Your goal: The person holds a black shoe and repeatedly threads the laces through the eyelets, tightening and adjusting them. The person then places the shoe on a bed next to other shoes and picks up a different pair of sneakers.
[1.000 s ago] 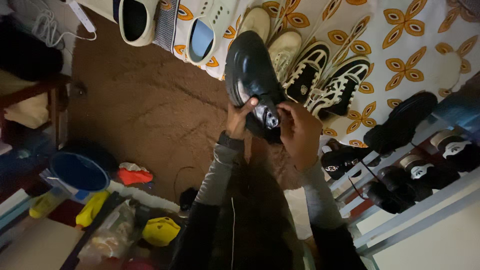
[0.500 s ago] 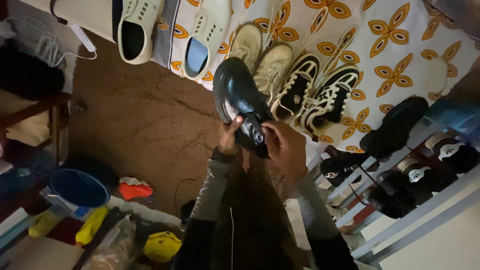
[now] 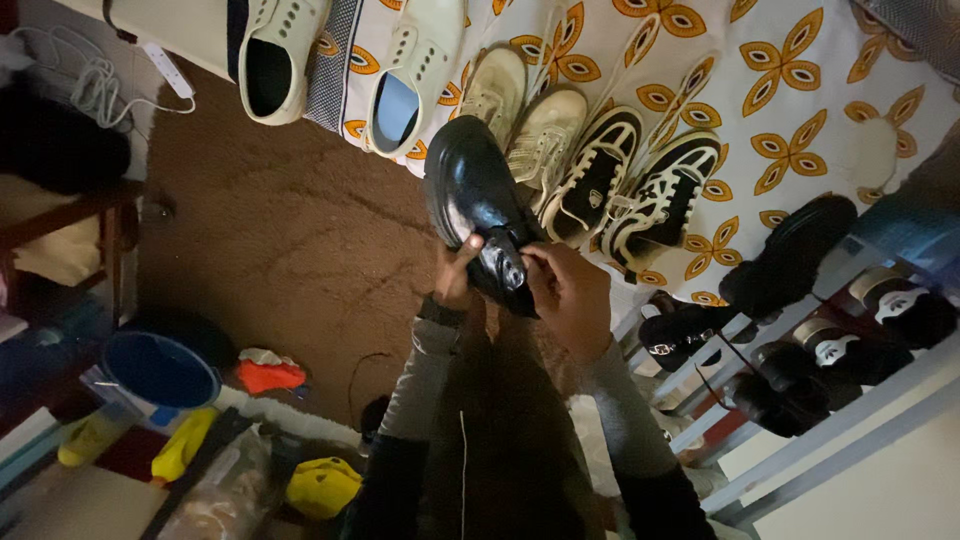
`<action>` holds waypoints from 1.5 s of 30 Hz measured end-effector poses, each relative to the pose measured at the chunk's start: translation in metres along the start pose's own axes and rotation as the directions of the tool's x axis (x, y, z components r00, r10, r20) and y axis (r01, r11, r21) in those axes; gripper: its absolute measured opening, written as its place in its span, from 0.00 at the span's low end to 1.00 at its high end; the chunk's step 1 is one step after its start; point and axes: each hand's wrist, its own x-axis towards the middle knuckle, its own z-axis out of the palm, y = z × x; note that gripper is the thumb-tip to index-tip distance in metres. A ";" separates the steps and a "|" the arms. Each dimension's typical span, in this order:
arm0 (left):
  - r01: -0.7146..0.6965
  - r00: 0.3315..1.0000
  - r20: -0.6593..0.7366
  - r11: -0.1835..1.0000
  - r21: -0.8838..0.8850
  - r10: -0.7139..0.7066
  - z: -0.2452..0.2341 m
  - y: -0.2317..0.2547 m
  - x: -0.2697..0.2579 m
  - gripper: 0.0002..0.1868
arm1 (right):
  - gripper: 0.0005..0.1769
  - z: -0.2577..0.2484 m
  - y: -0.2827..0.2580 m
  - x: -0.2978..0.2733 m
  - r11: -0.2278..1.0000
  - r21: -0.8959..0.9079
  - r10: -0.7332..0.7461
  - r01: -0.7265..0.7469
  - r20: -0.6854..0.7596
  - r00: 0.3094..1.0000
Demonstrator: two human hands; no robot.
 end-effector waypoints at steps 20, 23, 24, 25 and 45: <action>0.008 0.995 0.092 0.945 -0.326 0.023 0.039 0.059 -0.067 0.38 | 0.07 -0.057 -0.068 -0.039 0.967 -0.082 -0.248 0.243 -0.056 0.967; -0.079 0.982 0.144 0.957 -0.278 0.123 0.039 0.078 -0.082 0.41 | 0.07 -0.071 -0.096 -0.048 0.921 -0.137 -0.376 0.364 -0.079 0.923; -0.108 0.980 0.132 0.958 -0.264 0.146 0.040 0.082 -0.088 0.41 | 0.08 -0.076 -0.104 -0.054 0.901 -0.161 -0.420 0.403 -0.087 0.903; -0.136 0.978 0.119 0.959 -0.249 0.170 0.041 0.085 -0.094 0.41 | 0.07 -0.081 -0.113 -0.059 0.884 -0.162 -0.455 0.438 -0.088 0.886; -0.531 0.807 0.139 0.808 -0.254 0.574 -0.004 0.186 -0.265 0.24 | 0.04 -0.085 -0.268 -0.168 0.572 -0.368 -0.811 0.733 -0.118 0.574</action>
